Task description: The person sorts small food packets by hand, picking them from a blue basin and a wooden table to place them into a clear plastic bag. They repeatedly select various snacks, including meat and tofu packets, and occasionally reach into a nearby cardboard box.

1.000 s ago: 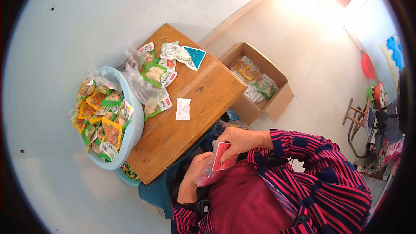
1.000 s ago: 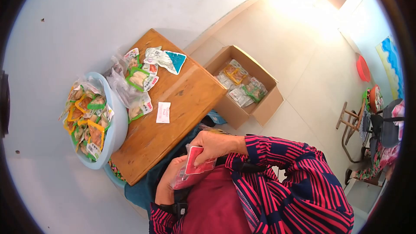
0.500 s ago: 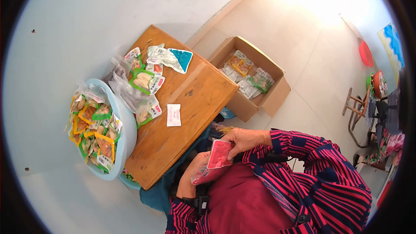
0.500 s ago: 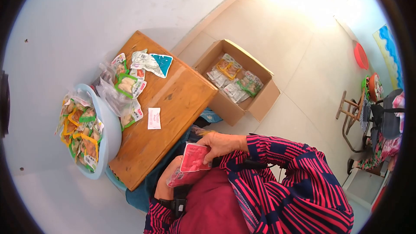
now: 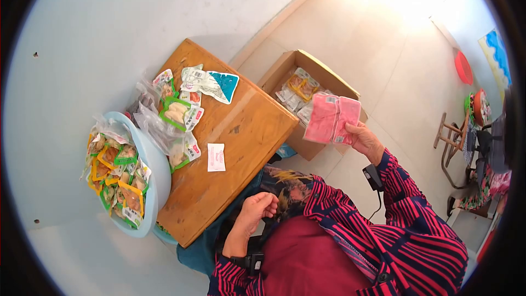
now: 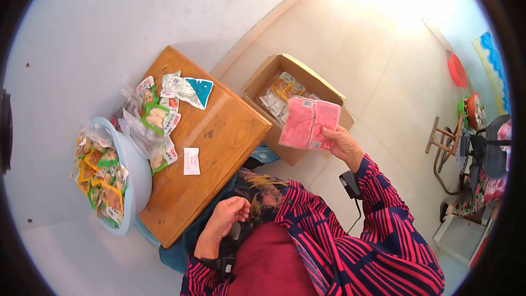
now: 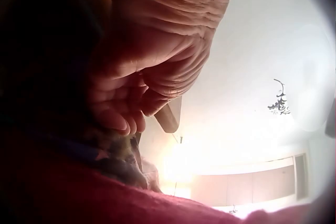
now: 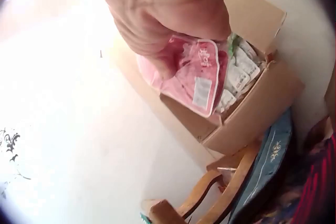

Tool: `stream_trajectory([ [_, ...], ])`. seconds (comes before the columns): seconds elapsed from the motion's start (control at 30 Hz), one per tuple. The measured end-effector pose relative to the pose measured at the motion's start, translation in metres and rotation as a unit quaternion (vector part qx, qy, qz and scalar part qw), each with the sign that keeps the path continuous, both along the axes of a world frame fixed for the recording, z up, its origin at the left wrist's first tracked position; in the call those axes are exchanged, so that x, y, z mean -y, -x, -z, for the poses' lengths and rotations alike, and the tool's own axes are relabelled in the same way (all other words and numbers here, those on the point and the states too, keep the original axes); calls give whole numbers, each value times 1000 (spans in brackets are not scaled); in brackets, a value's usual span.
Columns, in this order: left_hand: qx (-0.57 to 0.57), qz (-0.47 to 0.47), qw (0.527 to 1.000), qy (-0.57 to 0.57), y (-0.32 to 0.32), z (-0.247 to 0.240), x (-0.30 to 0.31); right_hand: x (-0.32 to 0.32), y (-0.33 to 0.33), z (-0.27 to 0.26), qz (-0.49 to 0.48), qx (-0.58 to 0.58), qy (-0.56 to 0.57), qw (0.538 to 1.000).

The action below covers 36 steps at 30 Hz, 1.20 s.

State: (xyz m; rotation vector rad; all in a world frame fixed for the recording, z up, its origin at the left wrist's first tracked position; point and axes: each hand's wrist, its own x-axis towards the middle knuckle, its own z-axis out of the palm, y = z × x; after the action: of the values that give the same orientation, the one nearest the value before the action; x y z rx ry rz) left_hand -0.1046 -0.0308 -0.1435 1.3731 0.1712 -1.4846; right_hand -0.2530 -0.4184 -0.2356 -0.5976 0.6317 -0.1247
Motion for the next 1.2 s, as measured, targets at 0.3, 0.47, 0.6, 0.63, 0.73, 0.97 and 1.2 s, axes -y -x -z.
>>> stream_trajectory([
  [0.3, 25, -57, 997, -49, 12, -8, -26, 21, -19, 130, 163, -155, -57, 973],
  [0.47, 26, -124, 988, -86, 13, -18, -38, 45, -97, 123, 126, -54, -61, 989],
  [0.6, 31, -163, 983, -84, 14, -22, -46, 76, -129, 144, 146, -165, 11, 975],
  [0.63, 33, -176, 981, -77, 14, -23, -47, 77, -130, 161, 145, -165, 10, 976],
  [0.73, 37, -200, 977, -67, 15, -21, -49, 70, -125, 175, 231, -221, 69, 945],
  [0.97, 52, -198, 977, -64, 17, -17, -49, 7, -120, 95, 146, -169, 159, 962],
  [1.2, 121, -196, 973, -23, 8, -17, -63, -47, -144, -16, 93, -74, 386, 915],
])
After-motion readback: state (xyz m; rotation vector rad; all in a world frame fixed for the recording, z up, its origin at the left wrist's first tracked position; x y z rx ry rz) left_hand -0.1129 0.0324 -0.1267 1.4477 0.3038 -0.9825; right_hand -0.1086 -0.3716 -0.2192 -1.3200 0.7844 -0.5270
